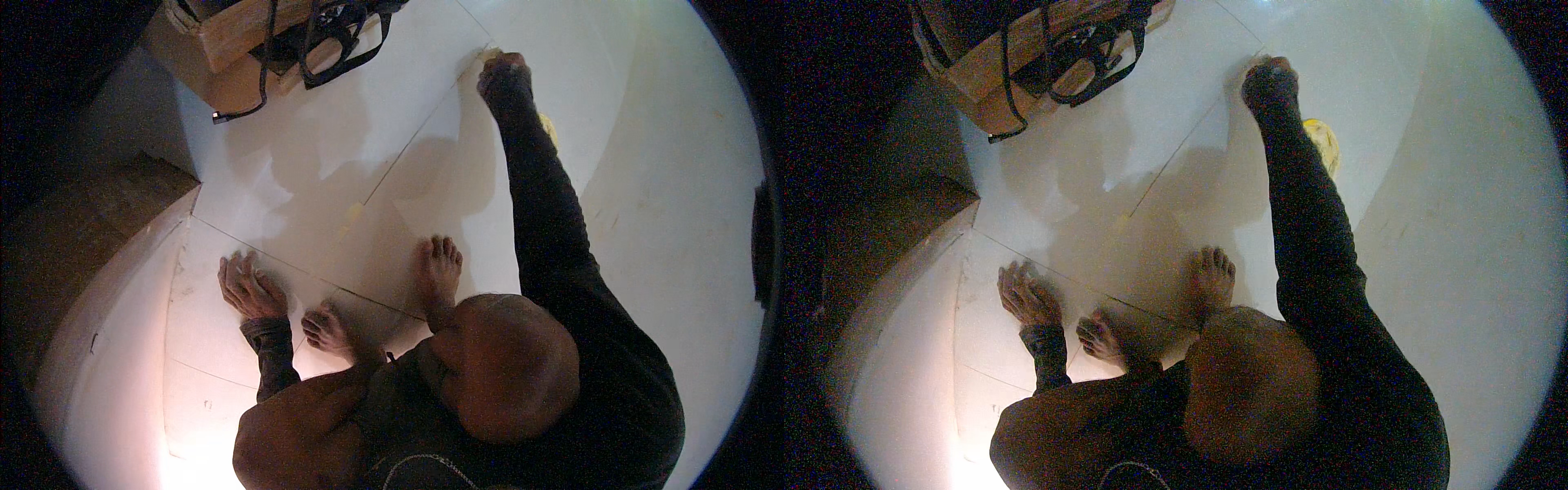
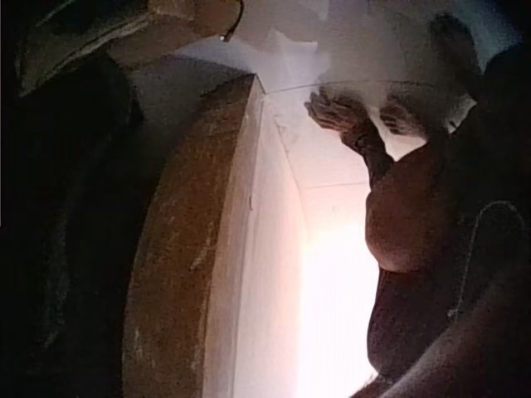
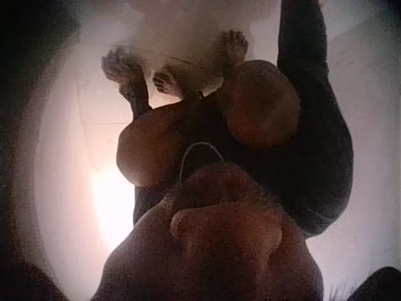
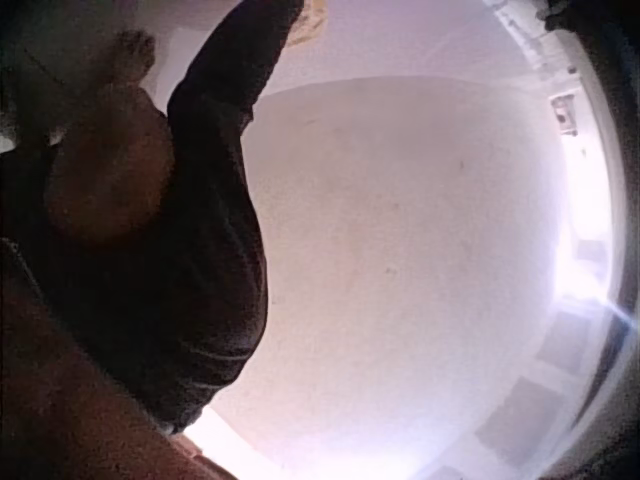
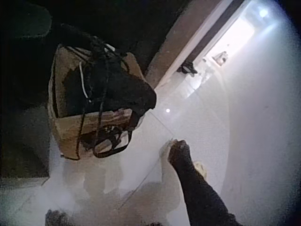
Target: The person applies a white grouting compound into the gaps between white floor tiles using a small yellow plastic plate and a putty knife. They scoop the compound from the plate and carefully spread it into the seams, occasionally wiping the surface with their hand.
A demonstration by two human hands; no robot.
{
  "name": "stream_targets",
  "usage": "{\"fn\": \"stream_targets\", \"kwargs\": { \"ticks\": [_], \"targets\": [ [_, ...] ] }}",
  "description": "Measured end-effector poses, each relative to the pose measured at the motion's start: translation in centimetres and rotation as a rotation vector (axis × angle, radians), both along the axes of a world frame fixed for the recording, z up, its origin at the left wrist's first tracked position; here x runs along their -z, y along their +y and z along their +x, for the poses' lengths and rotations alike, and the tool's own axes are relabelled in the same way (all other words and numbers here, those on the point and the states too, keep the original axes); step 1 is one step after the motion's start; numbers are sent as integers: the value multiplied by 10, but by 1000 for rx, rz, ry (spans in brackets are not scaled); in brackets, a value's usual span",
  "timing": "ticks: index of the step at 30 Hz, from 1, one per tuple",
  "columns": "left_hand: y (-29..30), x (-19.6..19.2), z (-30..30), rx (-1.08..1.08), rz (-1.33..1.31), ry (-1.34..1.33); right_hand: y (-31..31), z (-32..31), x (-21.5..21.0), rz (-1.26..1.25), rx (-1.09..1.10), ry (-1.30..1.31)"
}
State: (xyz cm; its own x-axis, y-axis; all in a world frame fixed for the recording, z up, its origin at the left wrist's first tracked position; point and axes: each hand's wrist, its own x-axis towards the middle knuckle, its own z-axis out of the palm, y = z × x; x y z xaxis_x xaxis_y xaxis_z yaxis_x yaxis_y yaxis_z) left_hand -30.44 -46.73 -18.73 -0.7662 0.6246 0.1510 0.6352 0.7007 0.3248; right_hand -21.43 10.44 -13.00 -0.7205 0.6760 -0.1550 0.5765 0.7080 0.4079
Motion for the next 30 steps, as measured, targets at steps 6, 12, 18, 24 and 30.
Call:
{"fn": "stream_targets", "kwargs": {
  "ticks": [6, 12, 18, 24, 30],
  "targets": [
    [0, 7, -1, 2, 3, -24, -32, -16, -7, 3, 56, 8],
    [-2, -2, -4, -15, 0, -52, -54, -27, -6, -108, 210, -167],
    [-9, 6, 3, -9, -45, -59, -72, -2, 10, -115, 110, -107],
    [-6, 6, 1, -14, 17, -14, -70, 13, 36, -86, 65, 17],
    [-6, 2, -2, -6, -2, 0, -140, -18, -8, -55, 135, -191]
  ]
}}
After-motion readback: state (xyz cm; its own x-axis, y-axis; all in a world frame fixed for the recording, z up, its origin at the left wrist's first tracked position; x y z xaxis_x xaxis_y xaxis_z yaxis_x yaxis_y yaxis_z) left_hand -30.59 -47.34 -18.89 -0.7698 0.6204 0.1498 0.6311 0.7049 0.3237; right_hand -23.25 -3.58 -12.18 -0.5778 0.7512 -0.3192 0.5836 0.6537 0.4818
